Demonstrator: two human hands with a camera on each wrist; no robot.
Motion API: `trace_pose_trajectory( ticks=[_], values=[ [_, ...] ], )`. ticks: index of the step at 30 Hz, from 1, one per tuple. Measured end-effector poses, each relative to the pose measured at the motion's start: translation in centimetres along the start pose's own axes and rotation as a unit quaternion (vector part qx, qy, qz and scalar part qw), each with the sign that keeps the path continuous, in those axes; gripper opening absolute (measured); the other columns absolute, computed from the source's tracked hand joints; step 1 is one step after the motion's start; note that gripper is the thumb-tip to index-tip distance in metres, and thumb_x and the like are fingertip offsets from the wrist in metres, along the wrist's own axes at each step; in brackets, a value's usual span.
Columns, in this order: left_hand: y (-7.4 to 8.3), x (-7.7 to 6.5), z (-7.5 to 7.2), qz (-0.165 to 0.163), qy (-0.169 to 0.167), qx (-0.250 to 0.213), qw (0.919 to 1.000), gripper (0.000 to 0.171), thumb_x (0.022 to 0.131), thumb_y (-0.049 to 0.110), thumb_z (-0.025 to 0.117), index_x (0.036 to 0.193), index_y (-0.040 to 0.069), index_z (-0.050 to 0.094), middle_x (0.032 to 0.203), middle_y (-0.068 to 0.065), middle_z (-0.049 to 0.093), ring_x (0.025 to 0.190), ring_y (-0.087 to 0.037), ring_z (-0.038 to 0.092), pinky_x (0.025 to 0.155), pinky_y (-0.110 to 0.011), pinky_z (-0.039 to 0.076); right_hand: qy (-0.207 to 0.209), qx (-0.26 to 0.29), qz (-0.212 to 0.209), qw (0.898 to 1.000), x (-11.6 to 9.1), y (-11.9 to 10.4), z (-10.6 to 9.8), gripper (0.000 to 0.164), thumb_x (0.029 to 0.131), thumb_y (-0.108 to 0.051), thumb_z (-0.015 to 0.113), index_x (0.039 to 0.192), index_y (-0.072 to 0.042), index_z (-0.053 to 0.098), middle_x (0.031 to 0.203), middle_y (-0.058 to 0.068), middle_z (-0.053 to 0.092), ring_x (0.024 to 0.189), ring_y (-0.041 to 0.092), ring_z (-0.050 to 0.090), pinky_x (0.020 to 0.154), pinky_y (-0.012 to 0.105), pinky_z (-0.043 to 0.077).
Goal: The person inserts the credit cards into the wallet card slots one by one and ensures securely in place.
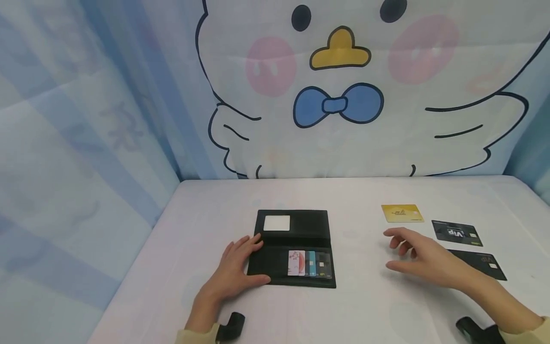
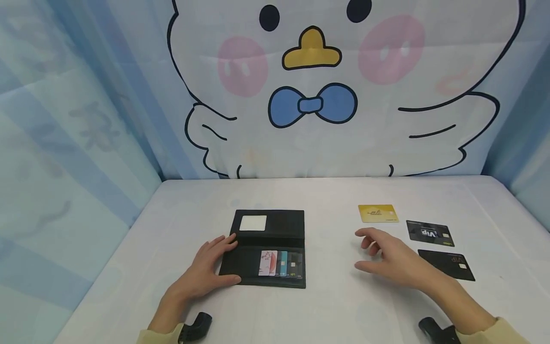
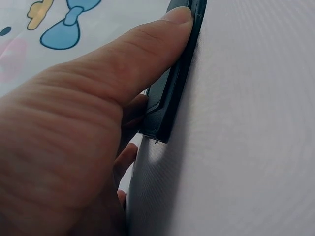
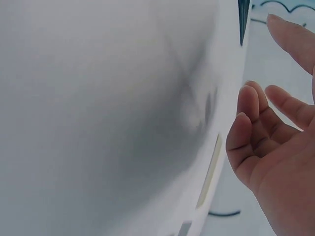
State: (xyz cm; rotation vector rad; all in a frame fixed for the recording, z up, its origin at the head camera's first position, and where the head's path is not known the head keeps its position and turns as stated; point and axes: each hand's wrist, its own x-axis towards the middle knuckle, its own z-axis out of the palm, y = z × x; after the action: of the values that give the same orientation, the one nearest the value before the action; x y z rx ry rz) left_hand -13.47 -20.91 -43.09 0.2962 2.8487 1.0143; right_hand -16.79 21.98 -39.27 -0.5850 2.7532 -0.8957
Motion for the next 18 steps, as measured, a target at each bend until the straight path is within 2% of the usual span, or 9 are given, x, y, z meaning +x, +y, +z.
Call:
trace_pose_trajectory(
  ticks=[5, 11, 18],
  values=[
    [0.0, 0.0, -0.1, -0.001, 0.001, 0.002, 1.0000, 0.083, 0.077, 0.043, 0.087, 0.145, 0.010, 0.054, 0.160, -0.002, 0.037, 0.151, -0.029, 0.020, 0.122, -0.054, 0.002, 0.023, -0.026, 0.023, 0.999, -1.5, 2.1, -1.2, 0.070, 0.082, -0.032, 0.086, 0.135, 0.000, 0.054, 0.106, 0.000, 0.056, 0.087, 0.011, 0.055, 0.071, 0.024, 0.048],
    [-0.1, 0.1, 0.0, 0.002, 0.000, -0.002, 1.0000, 0.083, 0.077, 0.042, 0.087, 0.145, 0.009, 0.054, 0.160, -0.003, 0.037, 0.151, -0.030, 0.020, 0.122, -0.055, 0.001, 0.065, -0.055, 0.019, 0.996, -3.5, 5.1, -2.7, 0.071, 0.079, -0.029, 0.088, 0.134, 0.000, 0.054, 0.108, 0.003, 0.056, 0.086, 0.006, 0.054, 0.068, 0.021, 0.047],
    [0.0, 0.0, 0.0, -0.003, -0.002, -0.003, 1.0000, 0.083, 0.077, 0.042, 0.087, 0.146, 0.009, 0.054, 0.160, -0.002, 0.037, 0.151, -0.029, 0.020, 0.122, -0.054, 0.001, 0.121, -0.061, 0.012, 0.991, -5.7, 8.2, -3.2, 0.062, 0.077, -0.018, 0.089, 0.127, -0.002, 0.057, 0.108, 0.006, 0.060, 0.085, -0.005, 0.046, 0.066, 0.013, 0.044]
  ],
)
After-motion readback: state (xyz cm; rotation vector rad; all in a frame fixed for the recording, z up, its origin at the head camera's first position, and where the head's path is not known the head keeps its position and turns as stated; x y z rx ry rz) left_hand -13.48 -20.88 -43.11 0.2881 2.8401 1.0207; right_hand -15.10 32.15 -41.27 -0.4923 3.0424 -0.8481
